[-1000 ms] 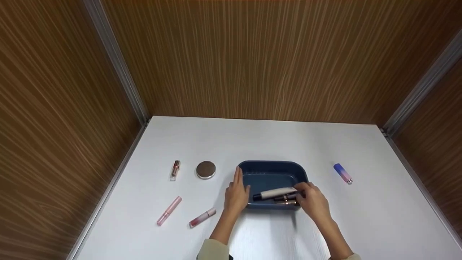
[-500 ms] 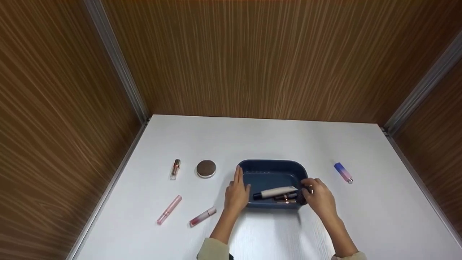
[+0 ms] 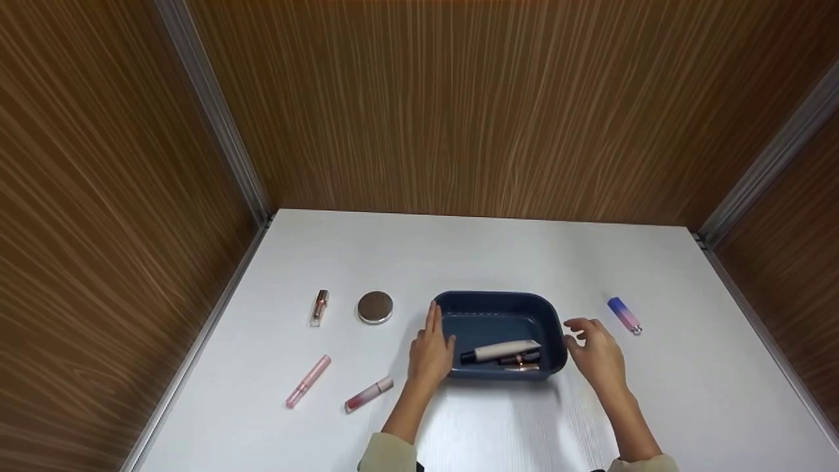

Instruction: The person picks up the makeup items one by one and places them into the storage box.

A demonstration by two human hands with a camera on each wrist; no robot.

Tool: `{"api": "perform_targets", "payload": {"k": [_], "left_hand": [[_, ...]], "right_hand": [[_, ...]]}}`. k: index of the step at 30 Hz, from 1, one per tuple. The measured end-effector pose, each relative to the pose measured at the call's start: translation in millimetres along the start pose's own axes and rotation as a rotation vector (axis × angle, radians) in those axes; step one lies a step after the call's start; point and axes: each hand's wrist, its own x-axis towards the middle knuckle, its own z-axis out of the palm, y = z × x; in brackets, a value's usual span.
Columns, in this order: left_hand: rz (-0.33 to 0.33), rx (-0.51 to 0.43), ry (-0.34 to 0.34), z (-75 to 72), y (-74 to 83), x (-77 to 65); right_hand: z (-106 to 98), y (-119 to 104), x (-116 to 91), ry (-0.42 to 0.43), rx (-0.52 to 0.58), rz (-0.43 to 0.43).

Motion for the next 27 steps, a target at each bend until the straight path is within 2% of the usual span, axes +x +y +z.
{"api": "perform_targets", "payload": {"k": [13,20,27], "left_hand": [[-0.019,0.002,-0.022,-0.1,0.7,0.4],[0.02,0.022,0.015,-0.1,0.1,-1.1],[0.022,0.024,0.014,-0.9,-0.1,-0.7]], "right_hand": [[-7.5,21.5,7.7,0.04,-0.013,0.025],[-8.0,36.9,10.2,0.044,-0.016,0.076],[-5.6,50.1,14.4,0.057,-0.01,0.123]]}}
